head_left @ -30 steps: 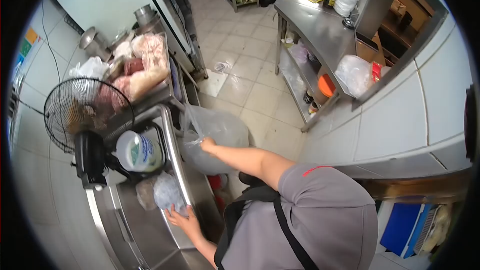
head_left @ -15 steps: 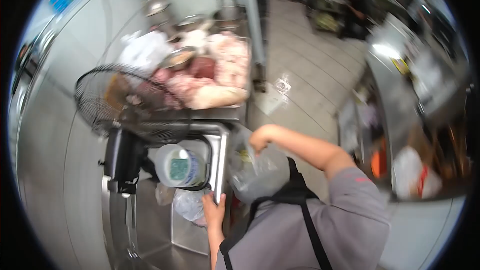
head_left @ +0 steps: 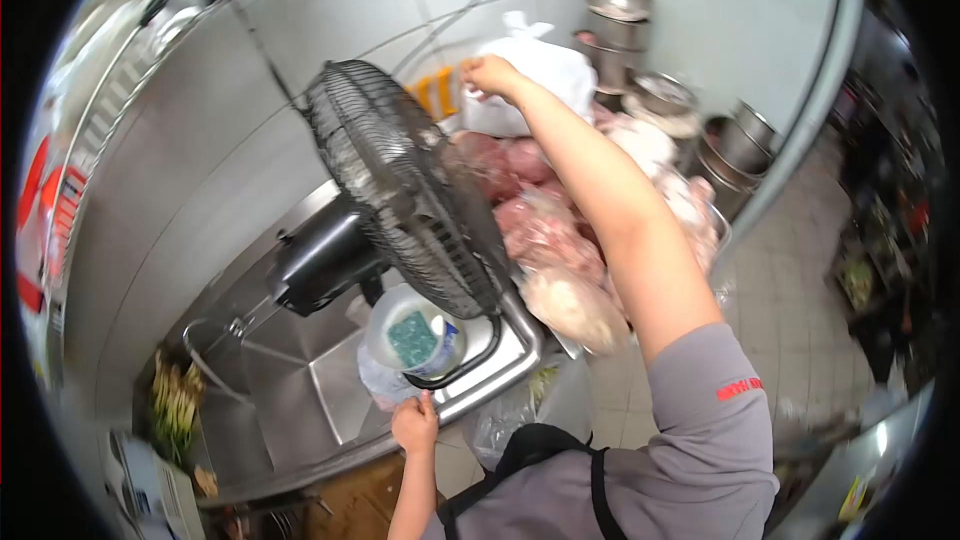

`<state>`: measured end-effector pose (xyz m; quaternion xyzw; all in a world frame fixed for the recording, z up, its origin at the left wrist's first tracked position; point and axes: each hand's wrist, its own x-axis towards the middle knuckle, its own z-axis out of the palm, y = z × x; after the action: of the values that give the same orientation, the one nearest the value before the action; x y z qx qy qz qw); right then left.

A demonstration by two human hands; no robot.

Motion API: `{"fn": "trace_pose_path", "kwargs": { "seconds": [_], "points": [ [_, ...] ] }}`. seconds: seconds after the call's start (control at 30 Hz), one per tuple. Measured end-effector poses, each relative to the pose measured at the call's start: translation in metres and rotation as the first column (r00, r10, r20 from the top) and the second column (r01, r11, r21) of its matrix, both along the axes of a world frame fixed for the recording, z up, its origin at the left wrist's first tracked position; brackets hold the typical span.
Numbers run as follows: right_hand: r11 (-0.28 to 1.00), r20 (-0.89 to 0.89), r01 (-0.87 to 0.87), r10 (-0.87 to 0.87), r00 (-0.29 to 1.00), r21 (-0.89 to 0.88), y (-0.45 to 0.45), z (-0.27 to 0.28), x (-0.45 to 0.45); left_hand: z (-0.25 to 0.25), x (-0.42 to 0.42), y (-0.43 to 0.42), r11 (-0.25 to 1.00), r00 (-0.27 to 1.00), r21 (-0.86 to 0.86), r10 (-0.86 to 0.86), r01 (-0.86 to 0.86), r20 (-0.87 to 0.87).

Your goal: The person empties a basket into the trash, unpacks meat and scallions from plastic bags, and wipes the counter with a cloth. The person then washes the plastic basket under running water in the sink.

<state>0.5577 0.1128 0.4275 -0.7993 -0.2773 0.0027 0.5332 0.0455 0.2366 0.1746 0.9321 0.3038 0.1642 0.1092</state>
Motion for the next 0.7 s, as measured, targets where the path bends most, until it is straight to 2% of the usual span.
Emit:
{"fn": "trace_pose_path", "kwargs": {
  "seconds": [0.07, 0.13, 0.17, 0.2, 0.27, 0.3, 0.33, 0.4, 0.47, 0.5, 0.57, 0.6, 0.67, 0.7],
  "points": [
    [0.998, -0.107, -0.046, 0.041, 0.993, -0.053, 0.046, -0.025, 0.033, 0.002, 0.002, -0.001, 1.000, 0.999, 0.008, 0.026, -0.027, 0.042],
    [0.970, 0.130, -0.009, 0.042, 0.991, -0.242, 0.092, -0.049, 0.073, -0.001, 0.002, 0.002, 0.999, 0.994, 0.012, 0.045, -0.046, 0.096],
    [0.968, 0.191, 0.019, 0.030, 0.981, -0.252, 0.106, -0.059, 0.088, -0.001, 0.004, 0.002, 0.998, 0.993, 0.013, 0.066, -0.067, 0.093],
    [0.937, 0.194, 0.052, 0.017, 0.981, -0.346, 0.112, -0.054, 0.088, 0.000, 0.004, 0.001, 0.996, 0.993, 0.010, 0.086, -0.087, 0.085],
    [0.955, 0.267, 0.174, -0.107, 0.958, -0.242, 0.132, -0.070, 0.115, 0.000, 0.004, 0.002, 0.996, 0.994, 0.013, 0.089, -0.090, 0.069],
    [0.964, 0.157, 0.231, -0.210, 0.965, -0.128, 0.134, -0.073, 0.122, 0.003, 0.006, 0.004, 0.996, 0.993, 0.012, 0.086, -0.088, 0.076],
    [0.923, 0.285, 0.288, -0.213, 0.935, -0.256, 0.133, -0.068, 0.130, 0.004, 0.004, 0.003, 0.997, 0.994, 0.004, 0.081, -0.082, 0.076],
    [0.942, 0.141, 0.326, -0.313, 0.939, -0.081, 0.140, -0.088, 0.164, 0.012, 0.005, 0.001, 0.997, 0.995, -0.041, 0.070, -0.067, 0.075],
    [0.988, 0.114, 0.150, -0.154, 0.981, 0.047, 0.154, -0.124, 0.224, 0.014, 0.007, 0.002, 0.996, 0.993, -0.052, 0.074, -0.069, 0.094],
    [0.985, 0.018, 0.170, -0.169, 0.985, -0.020, 0.154, -0.128, 0.231, 0.014, 0.006, 0.002, 0.996, 0.993, -0.057, 0.068, -0.062, 0.097],
    [0.998, -0.170, 0.045, -0.039, 0.985, 0.034, 0.159, -0.138, 0.245, 0.013, 0.008, 0.004, 0.997, 0.994, -0.052, 0.063, -0.059, 0.085],
    [0.995, -0.313, -0.031, 0.058, 0.948, 0.093, 0.161, -0.145, 0.253, 0.016, 0.008, 0.003, 0.996, 0.996, -0.059, 0.064, -0.060, 0.068],
    [0.960, -0.552, -0.138, 0.254, 0.794, 0.243, 0.165, -0.144, 0.259, 0.014, 0.008, 0.005, 0.997, 0.997, -0.051, 0.057, -0.054, 0.053],
    [0.978, -0.501, -0.061, 0.156, 0.851, 0.201, 0.169, -0.141, 0.256, 0.013, 0.008, 0.006, 0.998, 0.996, -0.043, 0.054, -0.051, 0.065]
  ]
}}
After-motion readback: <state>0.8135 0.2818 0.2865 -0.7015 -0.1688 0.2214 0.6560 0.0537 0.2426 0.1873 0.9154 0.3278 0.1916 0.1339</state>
